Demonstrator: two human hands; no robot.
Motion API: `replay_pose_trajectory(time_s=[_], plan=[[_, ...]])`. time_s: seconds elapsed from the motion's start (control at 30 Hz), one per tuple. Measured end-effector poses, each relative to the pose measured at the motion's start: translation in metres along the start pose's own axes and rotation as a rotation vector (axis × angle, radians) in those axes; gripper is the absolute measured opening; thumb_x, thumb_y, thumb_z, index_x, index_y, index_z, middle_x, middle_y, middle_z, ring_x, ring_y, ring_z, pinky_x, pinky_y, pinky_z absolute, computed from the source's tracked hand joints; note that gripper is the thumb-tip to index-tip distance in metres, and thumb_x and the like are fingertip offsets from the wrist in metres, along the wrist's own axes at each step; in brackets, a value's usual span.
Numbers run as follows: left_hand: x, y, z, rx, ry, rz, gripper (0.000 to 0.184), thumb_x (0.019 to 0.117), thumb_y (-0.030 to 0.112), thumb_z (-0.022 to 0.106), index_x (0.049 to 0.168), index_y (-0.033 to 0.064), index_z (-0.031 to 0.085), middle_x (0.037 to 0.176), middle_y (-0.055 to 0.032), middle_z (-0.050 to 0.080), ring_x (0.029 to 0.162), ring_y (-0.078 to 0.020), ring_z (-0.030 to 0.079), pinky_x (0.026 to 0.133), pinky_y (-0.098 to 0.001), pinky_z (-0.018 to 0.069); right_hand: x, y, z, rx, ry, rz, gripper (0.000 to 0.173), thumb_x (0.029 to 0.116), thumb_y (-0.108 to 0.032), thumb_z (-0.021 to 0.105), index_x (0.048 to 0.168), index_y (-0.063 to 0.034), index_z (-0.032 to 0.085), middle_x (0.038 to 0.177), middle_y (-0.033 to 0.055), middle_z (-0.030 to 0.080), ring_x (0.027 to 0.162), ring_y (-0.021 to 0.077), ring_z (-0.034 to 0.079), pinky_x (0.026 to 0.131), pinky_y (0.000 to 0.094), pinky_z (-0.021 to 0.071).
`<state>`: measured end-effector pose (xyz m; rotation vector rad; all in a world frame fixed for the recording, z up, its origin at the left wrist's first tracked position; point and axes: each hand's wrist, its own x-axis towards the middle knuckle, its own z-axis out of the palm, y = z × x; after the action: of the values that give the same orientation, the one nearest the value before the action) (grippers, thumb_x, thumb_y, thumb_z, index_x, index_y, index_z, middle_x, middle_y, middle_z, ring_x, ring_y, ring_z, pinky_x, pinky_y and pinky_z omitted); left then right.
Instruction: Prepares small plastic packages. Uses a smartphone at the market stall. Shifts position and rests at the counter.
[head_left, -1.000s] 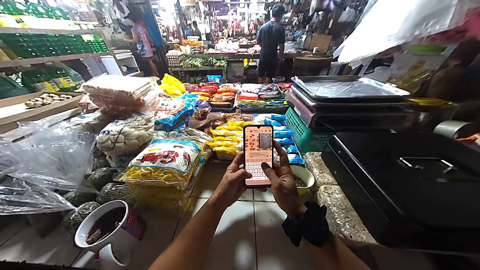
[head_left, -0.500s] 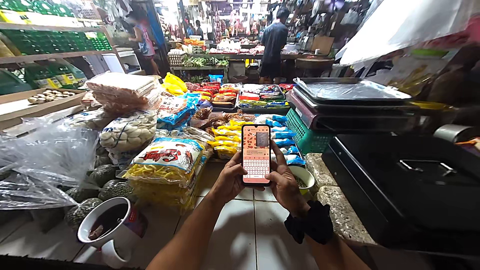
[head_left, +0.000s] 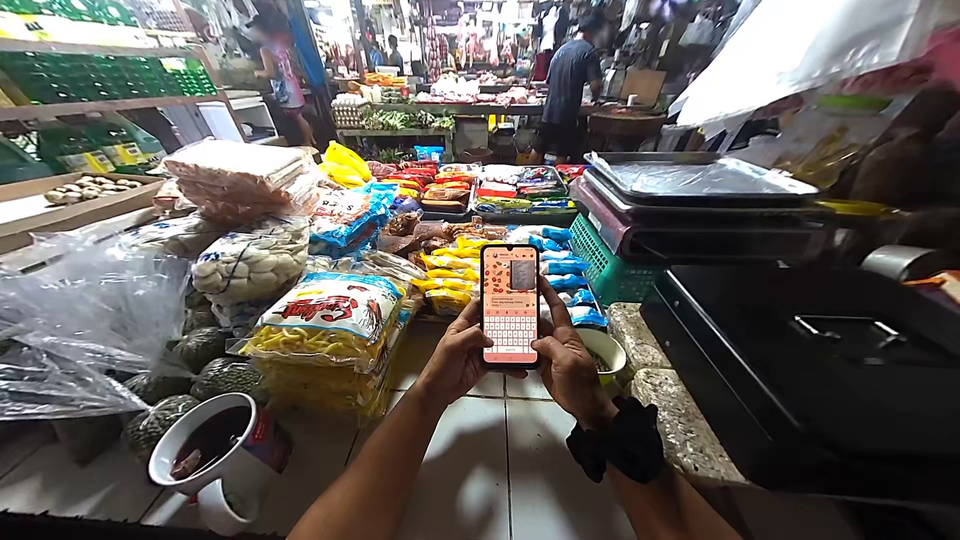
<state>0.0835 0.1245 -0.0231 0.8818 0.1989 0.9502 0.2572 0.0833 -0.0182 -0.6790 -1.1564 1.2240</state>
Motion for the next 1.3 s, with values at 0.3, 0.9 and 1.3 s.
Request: replay_pose_trajectory(time_s=[0.3,0.9,1.3], plan=[[-0.0011,-0.0045,0.0019,0.033,-0.069,0.034,0.061,0.0870,-0.004,0.046,0.143,0.0109,0.029,0.123,-0.0155,0.068,0.104,-0.0333,0.073,0.083,-0.0544,0.0626,-0.0003,0.0051,0.0030,-0.075,0.107,-0.131,0.062,0.1038,-0.001,0.044,0.161,-0.0111,0.023,0.127,0.0171,0.066,0.108,0.0213,0.071,0.095,0.0375,0.0602],[-0.0004,-0.0009,0.0028,0.039,0.010,0.007,0.053,0.0927,0.003,0.041,0.144,0.0114,0.030,0.121,-0.0187,0.067,0.099,-0.0356,0.073,0.075,-0.0530,0.0641,-0.0012,0.0018,-0.0018,-0.100,-0.015,-0.054,0.094,0.0799,0.010,0.048,0.164,-0.0119,0.011,0.134,0.0177,0.062,0.110,0.0246,0.070,0.091,0.0408,0.0614],[-0.0006,-0.0014,0.0012,0.003,-0.011,0.017,0.055,0.0899,0.000,0.042,0.142,0.0120,0.031,0.119,-0.0171,0.068,0.098,-0.0340,0.074,0.076,-0.0521,0.0643,-0.0023,-0.0002,-0.0017,-0.136,-0.032,-0.060,0.095,0.0827,0.010,0.054,0.164,-0.0112,0.008,0.134,0.0178,0.062,0.111,0.0239,0.071,0.093,0.0391,0.0615]])
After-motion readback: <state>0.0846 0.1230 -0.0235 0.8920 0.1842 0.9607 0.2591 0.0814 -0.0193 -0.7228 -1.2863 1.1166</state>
